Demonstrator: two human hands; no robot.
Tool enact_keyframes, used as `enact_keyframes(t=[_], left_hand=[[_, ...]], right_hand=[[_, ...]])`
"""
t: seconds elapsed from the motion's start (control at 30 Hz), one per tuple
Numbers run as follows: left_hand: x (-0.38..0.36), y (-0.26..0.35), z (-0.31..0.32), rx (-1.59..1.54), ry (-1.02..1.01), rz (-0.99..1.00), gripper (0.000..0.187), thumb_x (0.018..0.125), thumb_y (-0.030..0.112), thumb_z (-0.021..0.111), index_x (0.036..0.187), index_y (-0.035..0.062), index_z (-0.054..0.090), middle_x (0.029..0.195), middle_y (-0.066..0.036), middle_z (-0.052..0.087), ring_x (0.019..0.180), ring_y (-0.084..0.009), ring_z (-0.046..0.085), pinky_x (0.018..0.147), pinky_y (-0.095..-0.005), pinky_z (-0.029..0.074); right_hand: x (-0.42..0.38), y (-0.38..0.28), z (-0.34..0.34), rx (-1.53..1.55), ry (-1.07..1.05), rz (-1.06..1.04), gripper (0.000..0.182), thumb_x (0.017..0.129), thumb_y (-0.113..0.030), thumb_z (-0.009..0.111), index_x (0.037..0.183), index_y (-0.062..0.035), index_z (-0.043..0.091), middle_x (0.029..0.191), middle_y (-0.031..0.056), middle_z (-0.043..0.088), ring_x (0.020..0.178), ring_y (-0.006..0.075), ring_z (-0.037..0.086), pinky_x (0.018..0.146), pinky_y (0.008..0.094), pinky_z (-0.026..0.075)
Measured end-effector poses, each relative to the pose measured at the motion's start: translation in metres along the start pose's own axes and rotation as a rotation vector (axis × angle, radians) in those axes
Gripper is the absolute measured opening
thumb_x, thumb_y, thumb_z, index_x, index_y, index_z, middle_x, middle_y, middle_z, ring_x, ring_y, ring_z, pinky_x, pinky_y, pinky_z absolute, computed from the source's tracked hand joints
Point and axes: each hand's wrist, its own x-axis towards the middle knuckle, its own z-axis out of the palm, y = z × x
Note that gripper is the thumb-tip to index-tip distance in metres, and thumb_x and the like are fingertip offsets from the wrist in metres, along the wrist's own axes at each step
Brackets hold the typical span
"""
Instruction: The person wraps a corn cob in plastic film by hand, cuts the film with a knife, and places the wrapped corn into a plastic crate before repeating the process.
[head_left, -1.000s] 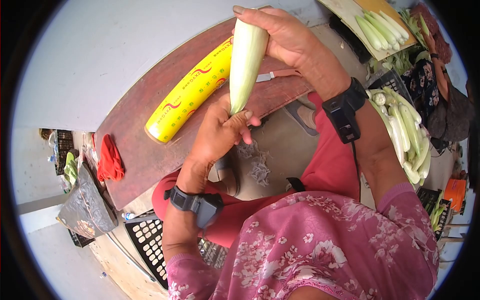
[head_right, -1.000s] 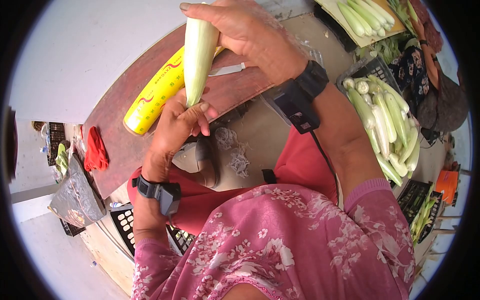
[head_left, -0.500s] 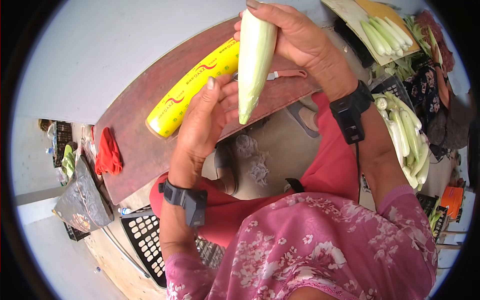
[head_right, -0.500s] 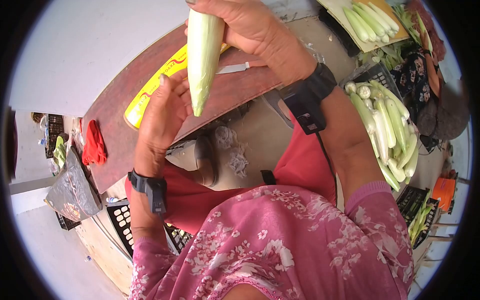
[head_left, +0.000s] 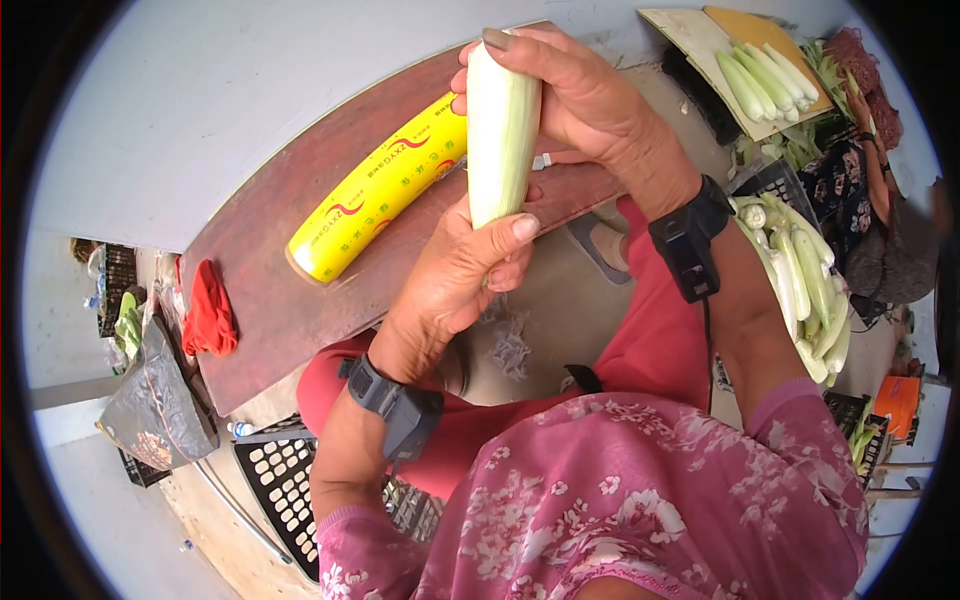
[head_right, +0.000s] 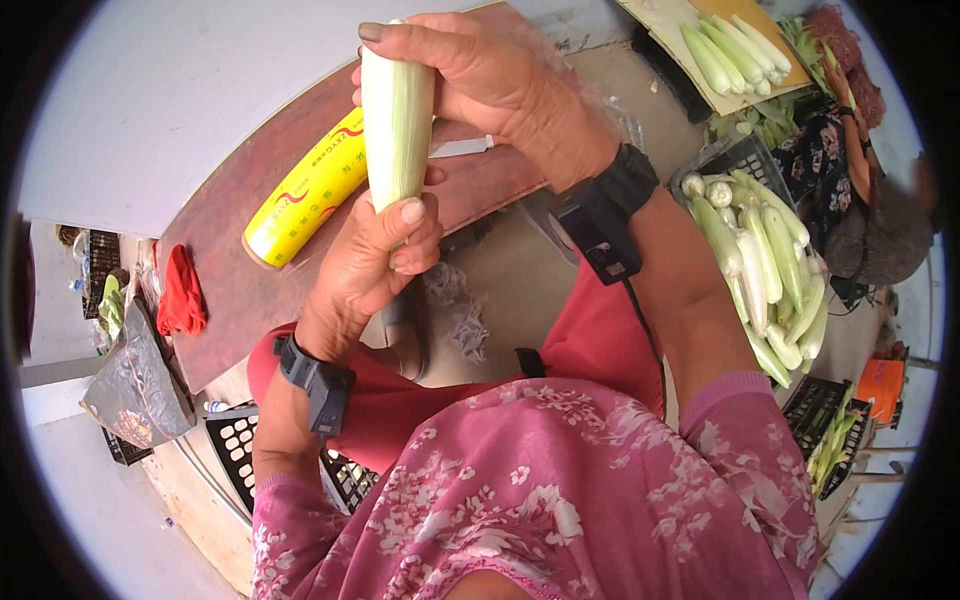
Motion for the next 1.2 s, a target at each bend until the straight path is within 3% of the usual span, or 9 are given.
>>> enact_keyframes(t=[0.13,0.23,0.43,0.7,0.8,0.93,0.97,1.13,1.2], left_hand=[[-0.004,-0.001,0.001,-0.129,-0.075,-0.049,0.045,0.084,0.017,0.070,0.120,0.0047,0.045,0.067,0.002,0.039,0.050,-0.0052,0.034,0.045,-0.0184,0.029],[-0.006,-0.002,0.004,-0.233,-0.060,-0.090,0.035,0.082,0.005,0.070,0.111,0.0044,0.051,0.065,0.004,0.043,0.048,-0.0053,0.034,0.043,-0.0196,0.027],[-0.006,-0.003,0.003,-0.251,-0.067,-0.150,0.023,0.083,0.002,0.068,0.100,0.0049,0.053,0.064,0.004,0.043,0.047,-0.0050,0.034,0.042,-0.0194,0.025],[-0.004,0.002,0.008,0.195,0.404,0.120,0.018,0.082,0.001,0.067,0.093,0.0056,0.053,0.066,0.003,0.045,0.046,-0.0045,0.033,0.041,-0.0214,0.025],[0.000,0.002,0.006,0.312,0.548,0.219,0.018,0.081,0.001,0.067,0.093,0.0049,0.054,0.070,0.002,0.048,0.051,-0.0046,0.038,0.044,-0.0215,0.030],[0.007,-0.009,-0.002,0.586,0.625,0.396,0.020,0.080,0.002,0.066,0.098,0.0036,0.057,0.080,0.002,0.053,0.064,-0.0046,0.048,0.054,-0.0209,0.039],[0.009,-0.012,-0.006,0.618,0.631,0.411,0.021,0.080,0.002,0.066,0.099,0.0034,0.057,0.081,0.002,0.054,0.068,-0.0047,0.048,0.057,-0.0209,0.040],[0.014,-0.018,-0.009,0.619,0.619,0.420,0.028,0.076,0.002,0.065,0.103,-0.0008,0.057,0.089,-0.004,0.061,0.080,-0.0109,0.057,0.071,-0.0265,0.048],[0.013,-0.017,-0.004,0.490,0.601,0.348,0.026,0.077,0.002,0.065,0.101,0.0003,0.056,0.082,-0.003,0.059,0.071,-0.0104,0.055,0.063,-0.0259,0.046]], right_hand=[[-0.001,-0.005,0.005,-0.024,-0.027,-0.015,0.038,0.089,-0.027,0.063,0.110,0.0043,0.058,0.102,0.0170,0.064,0.094,0.0248,0.064,0.087,0.0363,0.052],[-0.003,-0.004,0.008,-0.010,-0.035,-0.011,0.042,0.088,-0.030,0.064,0.112,0.0040,0.057,0.103,0.0161,0.064,0.095,0.0242,0.064,0.087,0.0364,0.053],[-0.004,-0.009,0.012,-0.034,-0.064,0.003,0.050,0.087,-0.035,0.064,0.117,0.0030,0.055,0.104,0.0148,0.064,0.097,0.0239,0.064,0.089,0.0369,0.053],[0.005,0.008,0.013,0.194,-0.170,0.061,0.088,0.076,-0.065,0.062,0.133,-0.0018,0.041,0.122,0.0134,0.054,0.115,0.0242,0.054,0.097,0.0430,0.045],[-0.005,0.016,0.039,0.140,0.030,-0.012,0.081,0.076,-0.066,0.063,0.126,-0.0044,0.045,0.112,0.0050,0.054,0.107,0.0191,0.051,0.089,0.0380,0.045],[-0.001,0.044,0.045,0.070,0.157,-0.085,0.068,0.079,-0.042,0.075,0.124,-0.0040,0.041,0.105,0.0042,0.053,0.103,0.0138,0.051,0.088,0.0330,0.045],[-0.002,0.047,0.048,0.069,0.182,-0.078,0.056,0.080,-0.027,0.078,0.117,-0.0042,0.043,0.099,0.0036,0.053,0.095,0.0119,0.054,0.082,0.0295,0.048],[-0.002,0.047,0.049,-0.011,0.199,-0.095,0.037,0.086,-0.021,0.071,0.111,-0.0055,0.048,0.098,0.0036,0.054,0.089,0.0139,0.058,0.080,0.0298,0.052],[-0.003,0.047,0.047,-0.009,0.194,-0.099,0.035,0.086,-0.019,0.070,0.110,-0.0058,0.048,0.095,0.0034,0.055,0.086,0.0134,0.059,0.077,0.0288,0.052]])
